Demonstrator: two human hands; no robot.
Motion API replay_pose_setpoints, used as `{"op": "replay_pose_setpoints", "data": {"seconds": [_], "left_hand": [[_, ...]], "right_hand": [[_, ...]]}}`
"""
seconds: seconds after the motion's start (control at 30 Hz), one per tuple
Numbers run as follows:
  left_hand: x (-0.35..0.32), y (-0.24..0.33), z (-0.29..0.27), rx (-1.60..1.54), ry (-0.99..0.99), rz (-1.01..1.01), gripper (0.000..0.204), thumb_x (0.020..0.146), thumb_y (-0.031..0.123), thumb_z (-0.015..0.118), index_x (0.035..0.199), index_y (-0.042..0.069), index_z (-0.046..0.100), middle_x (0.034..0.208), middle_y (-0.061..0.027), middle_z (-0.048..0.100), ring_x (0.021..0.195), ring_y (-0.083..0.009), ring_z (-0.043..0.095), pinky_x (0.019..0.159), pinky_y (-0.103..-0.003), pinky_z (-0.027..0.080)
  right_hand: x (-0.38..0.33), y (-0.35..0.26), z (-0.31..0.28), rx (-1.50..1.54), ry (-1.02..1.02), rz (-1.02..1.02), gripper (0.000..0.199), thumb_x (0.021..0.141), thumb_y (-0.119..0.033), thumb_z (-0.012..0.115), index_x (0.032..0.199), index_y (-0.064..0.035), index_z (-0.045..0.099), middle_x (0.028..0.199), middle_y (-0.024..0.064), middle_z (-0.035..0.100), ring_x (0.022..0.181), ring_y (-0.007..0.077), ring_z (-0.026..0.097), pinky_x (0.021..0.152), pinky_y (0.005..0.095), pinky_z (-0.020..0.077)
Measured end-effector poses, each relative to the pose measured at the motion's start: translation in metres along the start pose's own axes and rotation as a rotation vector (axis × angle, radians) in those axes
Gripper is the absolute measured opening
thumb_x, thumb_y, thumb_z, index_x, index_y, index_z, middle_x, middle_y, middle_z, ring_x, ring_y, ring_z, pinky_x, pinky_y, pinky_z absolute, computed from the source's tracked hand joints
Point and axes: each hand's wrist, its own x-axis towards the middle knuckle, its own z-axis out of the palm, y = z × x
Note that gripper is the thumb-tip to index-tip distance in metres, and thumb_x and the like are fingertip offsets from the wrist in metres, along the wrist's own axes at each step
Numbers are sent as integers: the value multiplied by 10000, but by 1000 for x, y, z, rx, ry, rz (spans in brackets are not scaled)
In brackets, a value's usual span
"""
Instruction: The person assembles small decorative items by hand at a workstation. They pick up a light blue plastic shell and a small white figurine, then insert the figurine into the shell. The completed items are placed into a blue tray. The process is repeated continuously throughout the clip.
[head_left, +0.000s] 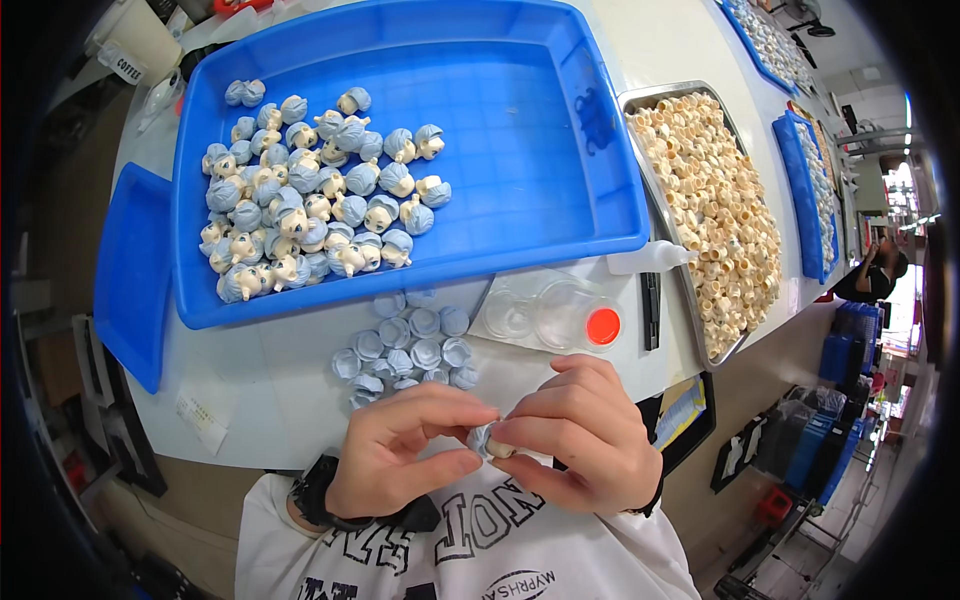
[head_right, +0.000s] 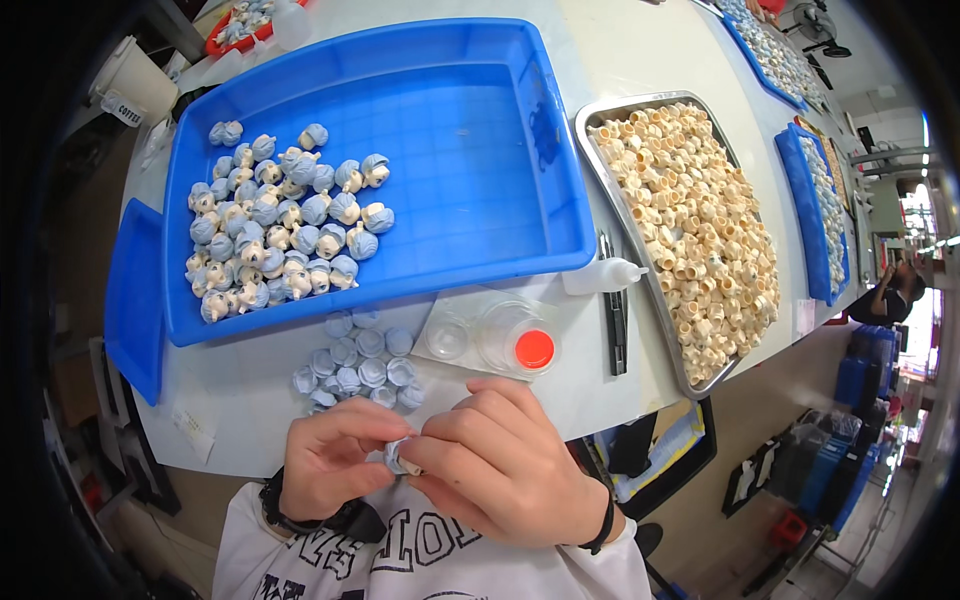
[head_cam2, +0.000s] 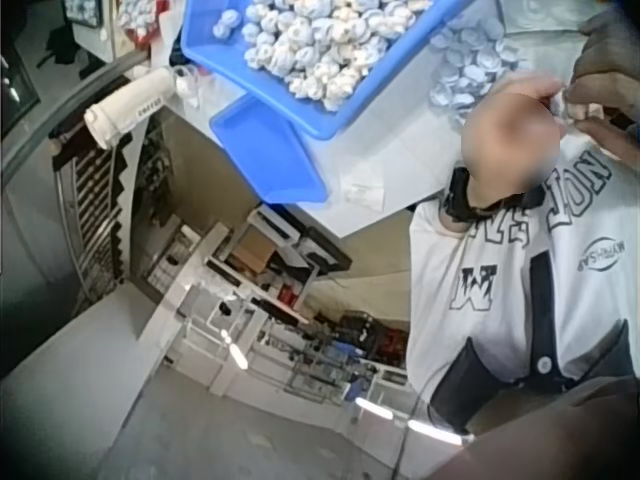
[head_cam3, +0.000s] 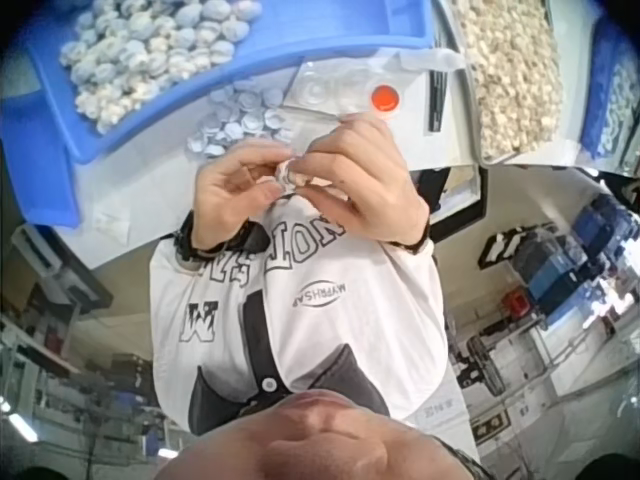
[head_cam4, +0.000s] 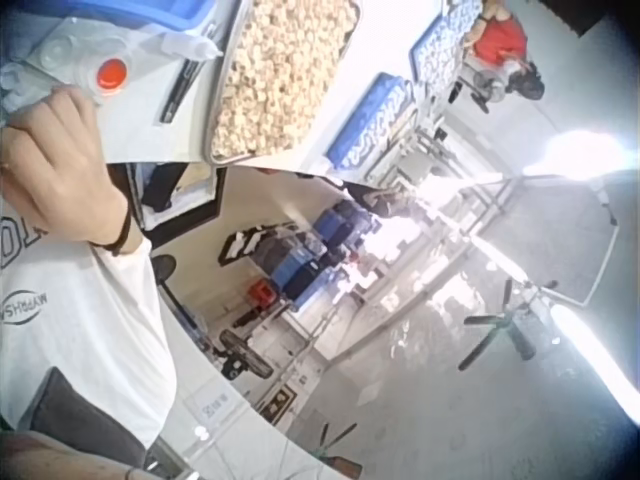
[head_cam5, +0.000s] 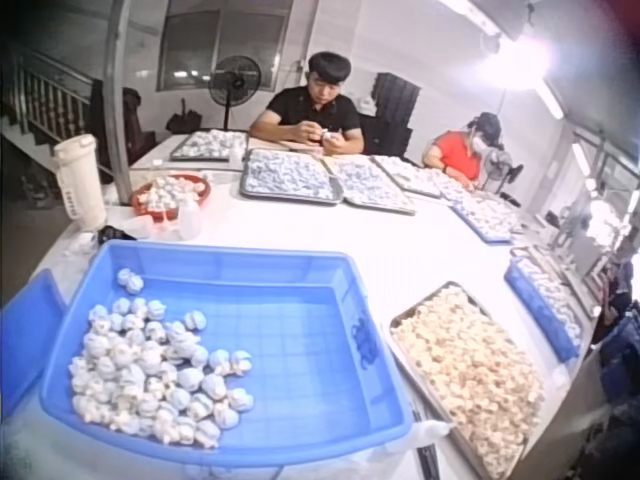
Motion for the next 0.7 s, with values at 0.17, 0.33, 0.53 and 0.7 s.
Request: {"op": "replay_pose_setpoints", "data": {"seconds": [0.17, 0.33, 0.53, 0.7], "left_hand": [[-4, 3, 0, -125, 28, -88, 354, 821, -3, 588, 1160, -48, 501, 1081, -123, 550, 913, -142, 554, 813, -263, 458], [-5, 3, 7, -176, 154, -123, 348, 854, 81, 581, 1156, -61, 483, 1037, -113, 576, 920, -125, 560, 787, -243, 459], [-8, -1, 2, -118, 153, -79, 260, 864, 90, 568, 1066, -63, 511, 975, -109, 589, 861, -108, 577, 714, -232, 489], [-9, -2, 3, -111, 175, -98, 226, 862, 81, 566, 1030, -63, 520, 952, -105, 591, 841, -103, 583, 699, -224, 498]], "right_hand": [[0, -1, 2, -83, 39, -50, 385, 640, -237, 724, 958, -44, 627, 822, 30, 565, 686, 194, 532, 710, 372, 448], [-1, -3, 17, -144, 159, -54, 431, 656, -303, 702, 986, -36, 630, 825, 33, 566, 693, 190, 543, 669, 347, 452], [-2, 0, 29, -263, 220, -53, 417, 647, -283, 711, 979, -42, 634, 835, 27, 573, 704, 183, 549, 639, 317, 438], [-4, 3, 29, -302, 247, -79, 396, 635, -263, 719, 962, -55, 641, 826, 18, 576, 696, 177, 543, 609, 299, 417]]}}
